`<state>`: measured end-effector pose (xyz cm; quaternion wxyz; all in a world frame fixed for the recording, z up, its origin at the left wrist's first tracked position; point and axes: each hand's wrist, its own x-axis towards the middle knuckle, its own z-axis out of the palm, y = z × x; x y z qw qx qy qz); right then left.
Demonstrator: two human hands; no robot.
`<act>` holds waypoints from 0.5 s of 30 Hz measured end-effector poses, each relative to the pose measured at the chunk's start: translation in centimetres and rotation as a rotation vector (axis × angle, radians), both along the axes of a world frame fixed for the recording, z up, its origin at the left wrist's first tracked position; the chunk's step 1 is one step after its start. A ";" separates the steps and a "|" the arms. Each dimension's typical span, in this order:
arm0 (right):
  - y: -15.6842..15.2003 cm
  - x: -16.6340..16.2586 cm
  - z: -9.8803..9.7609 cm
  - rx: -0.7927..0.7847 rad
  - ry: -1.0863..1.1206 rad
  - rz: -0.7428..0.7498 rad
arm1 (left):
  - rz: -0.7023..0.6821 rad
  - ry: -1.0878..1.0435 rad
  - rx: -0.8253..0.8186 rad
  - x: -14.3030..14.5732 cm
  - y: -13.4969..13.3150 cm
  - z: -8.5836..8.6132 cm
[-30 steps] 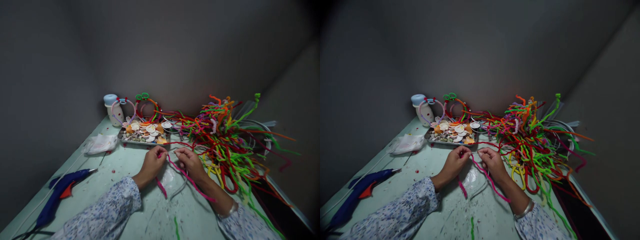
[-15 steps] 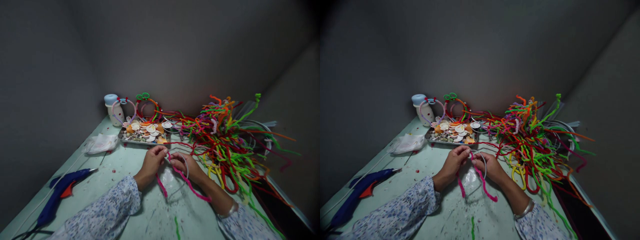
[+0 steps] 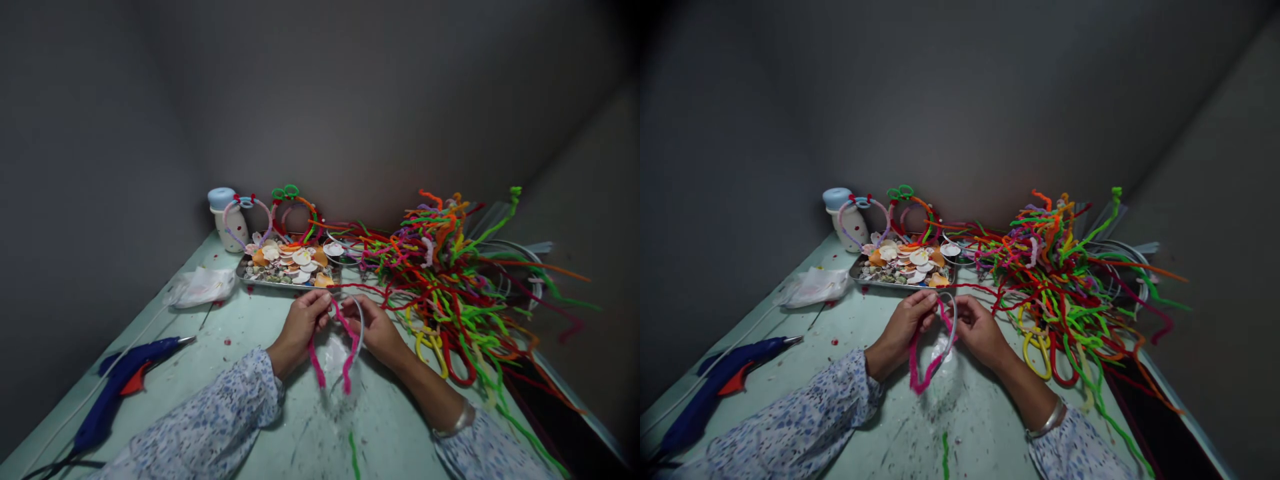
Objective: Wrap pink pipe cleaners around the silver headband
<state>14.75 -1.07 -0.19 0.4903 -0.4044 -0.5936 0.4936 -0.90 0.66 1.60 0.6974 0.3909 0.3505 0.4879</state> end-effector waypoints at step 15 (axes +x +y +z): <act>0.6 1.0 0.0 -0.165 0.160 -0.130 | -0.018 -0.129 -0.080 -0.3 0.5 -0.7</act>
